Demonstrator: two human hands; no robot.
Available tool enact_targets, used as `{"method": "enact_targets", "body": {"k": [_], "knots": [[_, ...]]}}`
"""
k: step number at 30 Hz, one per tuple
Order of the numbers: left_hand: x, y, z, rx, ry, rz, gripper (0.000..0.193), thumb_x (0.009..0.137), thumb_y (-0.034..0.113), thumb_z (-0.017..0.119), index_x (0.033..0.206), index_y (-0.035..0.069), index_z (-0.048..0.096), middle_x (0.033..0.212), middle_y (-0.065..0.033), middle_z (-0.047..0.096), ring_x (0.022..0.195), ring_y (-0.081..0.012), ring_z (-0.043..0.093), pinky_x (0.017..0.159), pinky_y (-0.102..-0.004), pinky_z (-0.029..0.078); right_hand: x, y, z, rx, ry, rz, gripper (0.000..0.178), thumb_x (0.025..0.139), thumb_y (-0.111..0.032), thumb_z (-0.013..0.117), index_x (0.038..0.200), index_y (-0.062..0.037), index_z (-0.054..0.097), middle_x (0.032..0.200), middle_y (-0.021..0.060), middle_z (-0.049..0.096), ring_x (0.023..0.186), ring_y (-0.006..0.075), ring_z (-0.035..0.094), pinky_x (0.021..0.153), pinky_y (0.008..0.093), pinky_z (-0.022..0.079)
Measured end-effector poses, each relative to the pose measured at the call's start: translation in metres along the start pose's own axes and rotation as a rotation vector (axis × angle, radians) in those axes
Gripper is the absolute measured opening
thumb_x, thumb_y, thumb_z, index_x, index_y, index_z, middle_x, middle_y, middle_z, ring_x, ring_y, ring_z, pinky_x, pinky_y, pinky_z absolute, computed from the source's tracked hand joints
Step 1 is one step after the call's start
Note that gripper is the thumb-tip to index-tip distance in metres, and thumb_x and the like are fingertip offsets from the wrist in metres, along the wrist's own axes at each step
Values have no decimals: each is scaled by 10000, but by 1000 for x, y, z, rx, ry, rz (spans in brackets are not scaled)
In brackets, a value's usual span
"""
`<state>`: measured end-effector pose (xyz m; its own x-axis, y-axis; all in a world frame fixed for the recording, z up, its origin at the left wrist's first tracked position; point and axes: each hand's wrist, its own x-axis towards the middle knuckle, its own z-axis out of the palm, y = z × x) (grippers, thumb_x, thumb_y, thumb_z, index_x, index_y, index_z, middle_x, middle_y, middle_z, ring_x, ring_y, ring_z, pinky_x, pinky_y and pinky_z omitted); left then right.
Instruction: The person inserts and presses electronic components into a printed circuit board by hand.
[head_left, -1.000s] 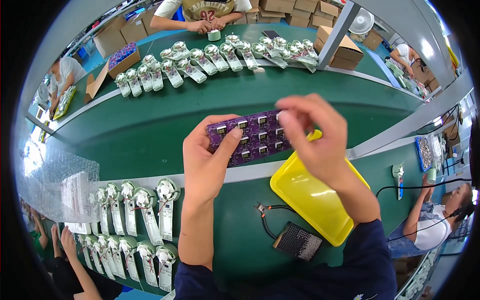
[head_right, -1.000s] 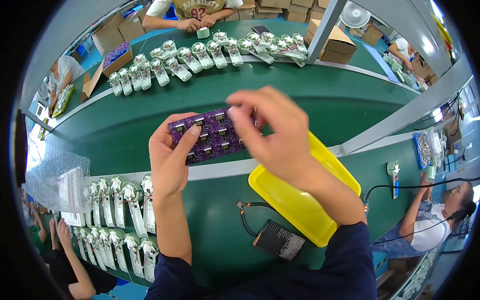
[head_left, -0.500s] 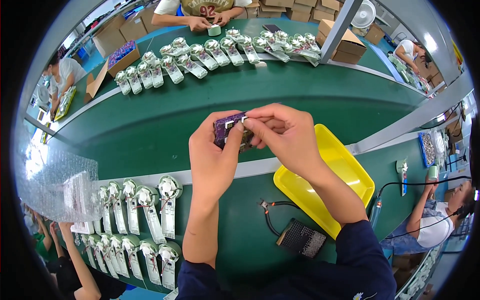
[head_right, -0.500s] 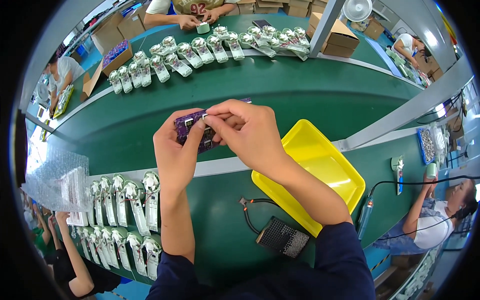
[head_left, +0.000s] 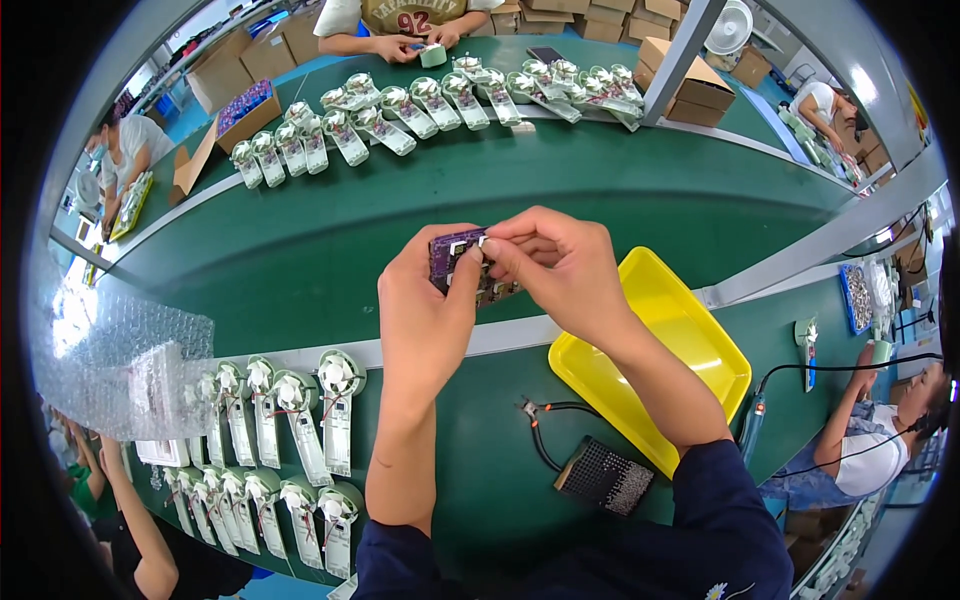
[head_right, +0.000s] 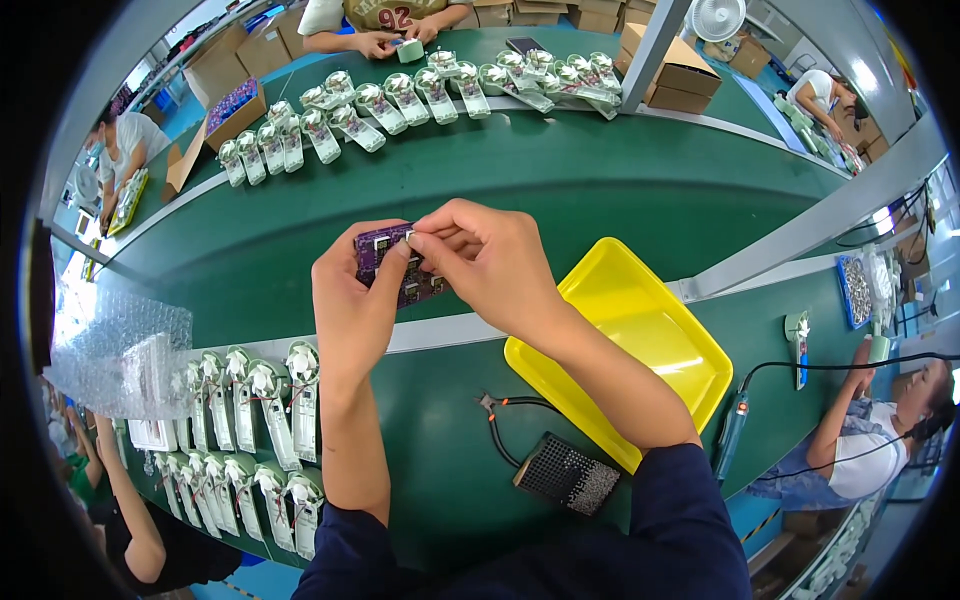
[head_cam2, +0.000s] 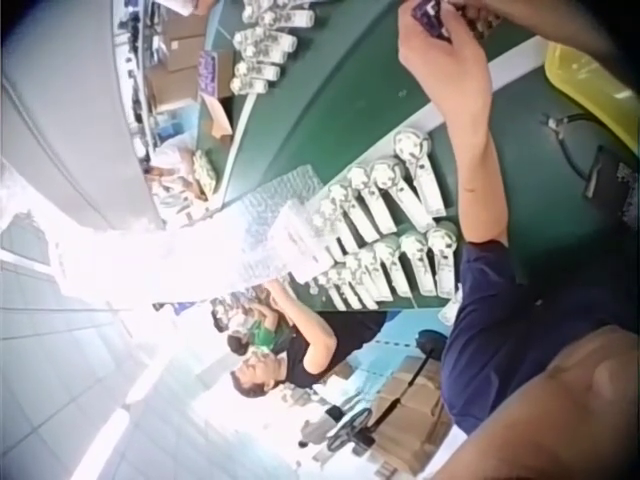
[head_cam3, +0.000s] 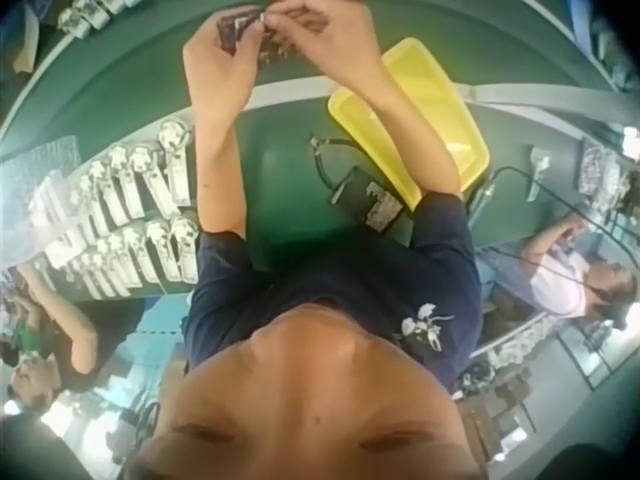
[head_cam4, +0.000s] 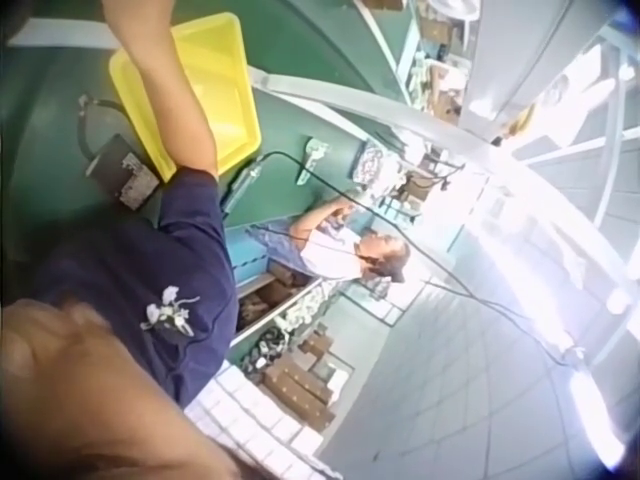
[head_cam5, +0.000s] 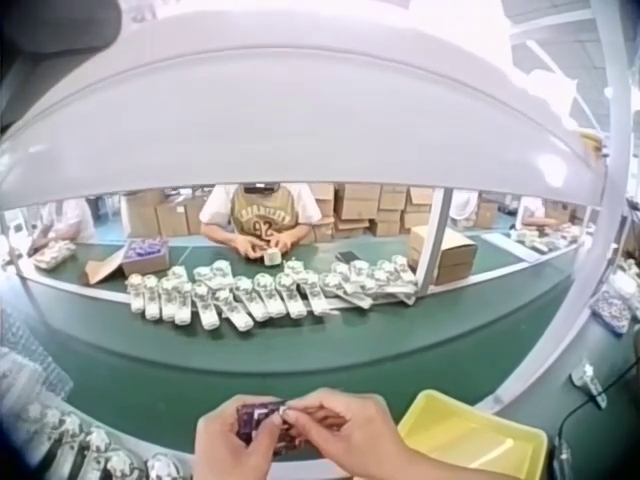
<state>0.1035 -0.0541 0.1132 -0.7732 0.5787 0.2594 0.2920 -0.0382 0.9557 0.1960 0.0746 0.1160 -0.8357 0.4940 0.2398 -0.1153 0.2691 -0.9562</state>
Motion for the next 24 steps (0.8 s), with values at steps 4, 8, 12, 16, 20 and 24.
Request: {"method": "enact_targets", "body": {"k": [4,8,12,16,20,24], "knots": [[2,-1,0,46,-24,-6,145,916,36,638,1024,-48,683,775,-92,692,670,-112,610,648,-284,520,1,7,-5,30,-16,8,114,943,-40,706,1018,46,695,878,73,739,773,102,712,712,238,589],[1,-1,-3,40,-30,-17,144,912,35,639,1021,-46,684,767,-97,690,665,-118,613,645,-288,521,2,8,-2,92,-32,18,115,943,-43,709,1018,43,695,883,73,740,775,99,709,715,237,588],[1,1,-2,35,-32,-44,143,910,33,637,1018,-48,683,759,-106,690,664,-130,625,648,-293,524,1,10,-2,42,-23,10,121,946,-52,708,1020,43,694,891,71,741,784,94,706,719,238,584],[3,-8,1,25,-27,-4,141,907,31,636,1011,-50,684,757,-111,691,661,-139,629,655,-299,529,-1,12,-2,32,-10,20,141,949,-65,707,1037,44,696,892,65,741,786,96,705,722,236,581],[4,-6,-3,56,-36,-15,141,900,35,643,1000,-53,687,762,-116,693,658,-143,630,657,-301,529,-1,16,1,-14,8,-36,152,949,-65,702,1054,45,695,892,64,739,788,97,706,725,237,581],[5,-6,-5,80,-71,-47,144,896,40,650,998,-55,689,767,-117,697,661,-142,629,654,-295,523,1,20,-2,68,-37,30,155,947,-60,701,1060,44,690,901,63,735,784,102,709,722,239,584]]}}
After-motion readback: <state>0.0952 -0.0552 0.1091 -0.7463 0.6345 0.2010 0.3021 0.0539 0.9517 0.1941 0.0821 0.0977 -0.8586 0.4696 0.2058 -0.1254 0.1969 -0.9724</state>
